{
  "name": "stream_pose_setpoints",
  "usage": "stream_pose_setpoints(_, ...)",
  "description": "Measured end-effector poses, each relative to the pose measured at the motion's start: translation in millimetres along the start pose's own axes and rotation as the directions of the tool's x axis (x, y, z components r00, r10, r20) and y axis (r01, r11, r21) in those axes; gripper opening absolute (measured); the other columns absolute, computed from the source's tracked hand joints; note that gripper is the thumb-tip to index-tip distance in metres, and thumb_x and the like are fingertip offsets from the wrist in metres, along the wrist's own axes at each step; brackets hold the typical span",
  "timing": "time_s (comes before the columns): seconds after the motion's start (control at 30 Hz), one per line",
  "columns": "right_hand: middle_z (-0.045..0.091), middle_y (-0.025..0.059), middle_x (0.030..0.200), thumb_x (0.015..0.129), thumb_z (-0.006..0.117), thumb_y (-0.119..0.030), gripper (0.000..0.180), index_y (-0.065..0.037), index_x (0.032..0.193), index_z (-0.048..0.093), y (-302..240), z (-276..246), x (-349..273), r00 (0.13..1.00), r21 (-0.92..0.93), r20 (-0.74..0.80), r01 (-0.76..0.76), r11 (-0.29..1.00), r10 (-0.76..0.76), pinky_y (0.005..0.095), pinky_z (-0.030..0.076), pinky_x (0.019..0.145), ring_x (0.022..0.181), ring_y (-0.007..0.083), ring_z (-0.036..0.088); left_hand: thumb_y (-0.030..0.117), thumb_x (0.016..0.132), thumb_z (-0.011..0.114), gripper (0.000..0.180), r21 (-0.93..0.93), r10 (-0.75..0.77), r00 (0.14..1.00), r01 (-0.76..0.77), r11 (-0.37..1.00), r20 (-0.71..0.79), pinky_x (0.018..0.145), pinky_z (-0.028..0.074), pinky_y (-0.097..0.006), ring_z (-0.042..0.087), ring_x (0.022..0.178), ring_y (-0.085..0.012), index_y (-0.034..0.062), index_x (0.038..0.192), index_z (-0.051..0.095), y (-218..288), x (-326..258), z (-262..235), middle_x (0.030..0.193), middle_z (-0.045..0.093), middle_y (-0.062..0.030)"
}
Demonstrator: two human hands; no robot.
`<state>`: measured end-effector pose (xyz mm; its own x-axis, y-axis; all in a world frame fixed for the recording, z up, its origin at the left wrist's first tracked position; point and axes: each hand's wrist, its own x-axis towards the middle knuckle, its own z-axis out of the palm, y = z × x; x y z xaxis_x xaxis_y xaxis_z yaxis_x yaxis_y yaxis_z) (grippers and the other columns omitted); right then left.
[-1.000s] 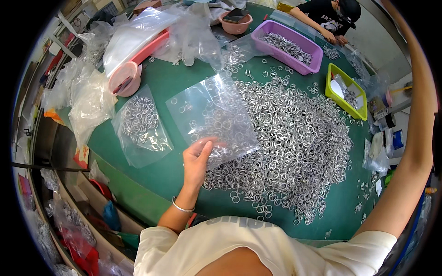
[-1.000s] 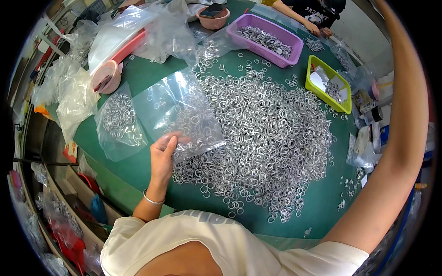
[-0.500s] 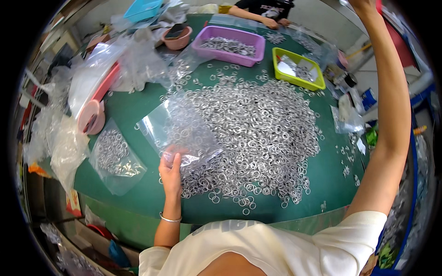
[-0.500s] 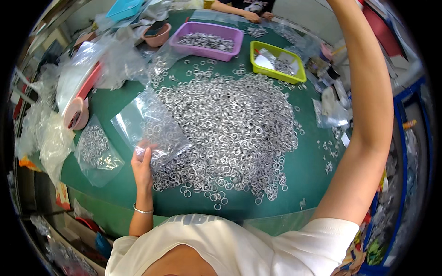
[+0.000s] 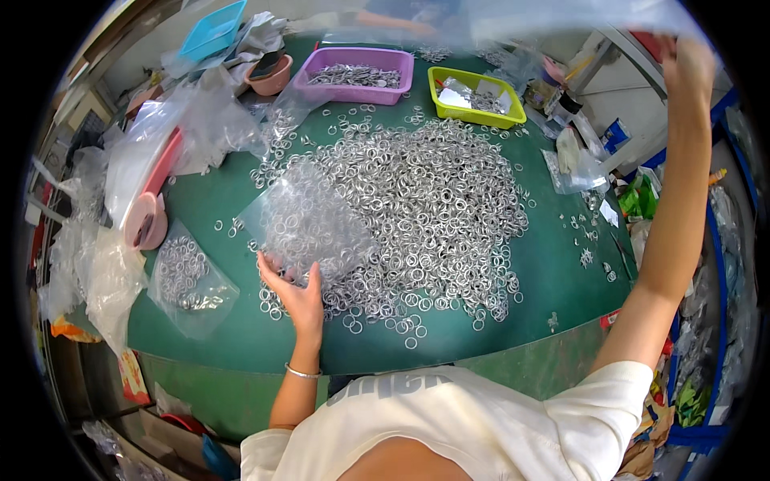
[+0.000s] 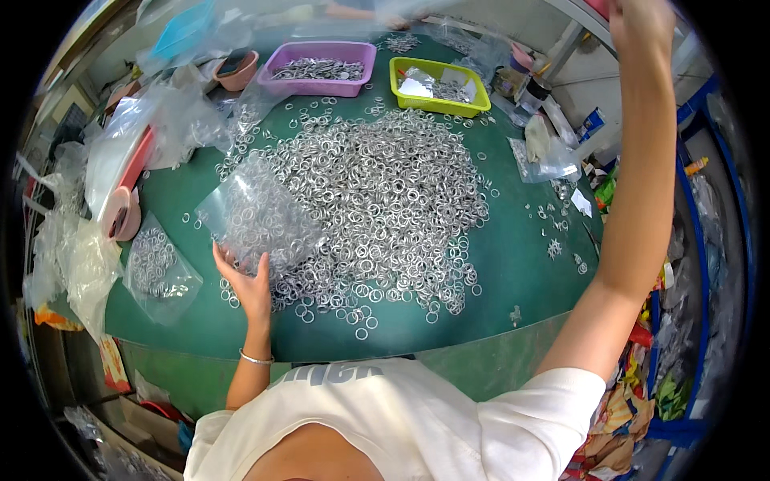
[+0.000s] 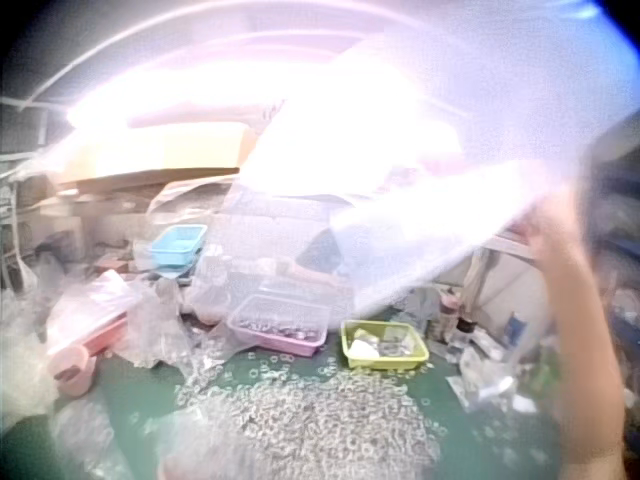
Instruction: The person gathers small metal rings from a pile, places them into a clear plastic bag, and sorts through a large quantity of the rings on a green work surface.
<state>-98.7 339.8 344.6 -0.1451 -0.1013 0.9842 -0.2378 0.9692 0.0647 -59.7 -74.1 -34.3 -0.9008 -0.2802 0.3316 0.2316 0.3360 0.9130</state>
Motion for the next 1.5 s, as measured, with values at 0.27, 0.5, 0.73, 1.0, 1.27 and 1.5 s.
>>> stream_pose_setpoints(0.27, 0.057, -0.0055, 0.066, 0.084, 0.062, -0.021, 0.017, -0.004, 0.085, 0.066, -102.4, -7.4, -101.4, 0.548, 0.261, 0.701, -0.793, 0.550, 0.457, 0.0164, 0.033, 0.047, 0.054, 0.0003, 0.045, 0.019, 0.058, 0.085, 0.115, -0.241, 0.436, 0.845, -0.374, 0.896, 0.311, 0.103, 0.028, -0.043, 0.021, 0.131, -0.0339, 0.0009, 0.141, 0.007, 104.2, -22.4, 8.4, 0.143, 0.015, -0.0200)
stream_pose_setpoints(0.5, 0.044, -0.0088, 0.055, 0.087, 0.057, -0.024, 0.019, -0.008, 0.076, 0.059, -145.0, -3.8, -131.6, 0.220, 0.071, 0.882, -0.937, 0.343, 0.418, 0.0199, 0.017, 0.037, 0.041, -0.0006, 0.030, 0.026, 0.054, 0.087, 0.134, -0.417, 0.286, 0.349, 0.880, 0.227, 0.893, 0.109, 0.015, -0.047, 0.007, 0.138, -0.0342, 0.0090, 0.142, -0.013, 111.5, -40.5, 37.0, 0.149, 0.002, -0.0214)
stream_pose_setpoints(0.73, 0.040, -0.0059, 0.051, 0.085, 0.054, -0.019, 0.019, -0.010, 0.068, 0.051, -129.7, 21.4, -156.8, -0.036, 0.018, 0.941, -0.988, -0.156, 0.338, 0.0230, 0.017, 0.035, 0.037, 0.0041, 0.026, 0.012, 0.066, 0.080, 0.114, -0.436, 0.258, 0.541, 0.230, 0.870, 0.801, 0.107, 0.026, -0.042, 0.026, 0.134, -0.0289, 0.0080, 0.143, -0.005, 114.3, -82.8, 24.8, 0.145, 0.020, -0.0209)
stream_pose_setpoints(1.0, 0.043, -0.0082, 0.054, 0.084, 0.063, -0.029, 0.023, -0.007, 0.084, 0.062, -71.2, 32.9, -196.1, -0.017, -0.025, 0.966, -0.999, 0.026, 0.259, 0.0202, 0.020, 0.036, 0.039, 0.0030, 0.029, 0.015, 0.090, 0.055, 0.019, -0.389, -0.099, 0.882, 0.301, 0.871, 0.460, 0.046, 0.038, -0.019, 0.049, 0.049, -0.0061, -0.0023, 0.089, 0.064, 94.1, 5.3, 4.8, 0.057, 0.055, -0.0010)
stream_pose_setpoints(1.27, 0.051, -0.0053, 0.059, 0.081, 0.068, -0.017, 0.022, -0.001, 0.096, 0.066, -90.7, 9.2, -281.8, -0.229, -0.233, 0.972, -0.965, -0.122, -0.047, 0.0198, 0.018, 0.037, 0.041, 0.0017, 0.028, 0.037, 0.088, 0.059, 0.033, -0.402, -0.218, 0.752, 0.546, 0.735, 0.622, 0.042, 0.025, -0.019, 0.035, 0.046, -0.0014, 0.0047, 0.083, 0.060, 49.4, 57.8, 4.2, 0.052, 0.041, 0.0074)
stream_pose_setpoints(1.5, 0.037, -0.0063, 0.049, 0.086, 0.063, -0.024, 0.027, -0.006, 0.068, 0.055, -128.5, -17.0, -333.6, -0.259, -0.251, 0.966, -0.901, -0.355, -0.025, 0.0211, 0.018, 0.037, 0.039, 0.0037, 0.026, 0.012, 0.077, 0.069, 0.050, -0.020, 0.071, 0.916, -0.068, 0.997, 0.395, 0.077, 0.047, -0.029, 0.057, 0.090, -0.0182, -0.0011, 0.121, 0.048, 63.5, 99.8, 1.2, 0.101, 0.059, -0.0113)
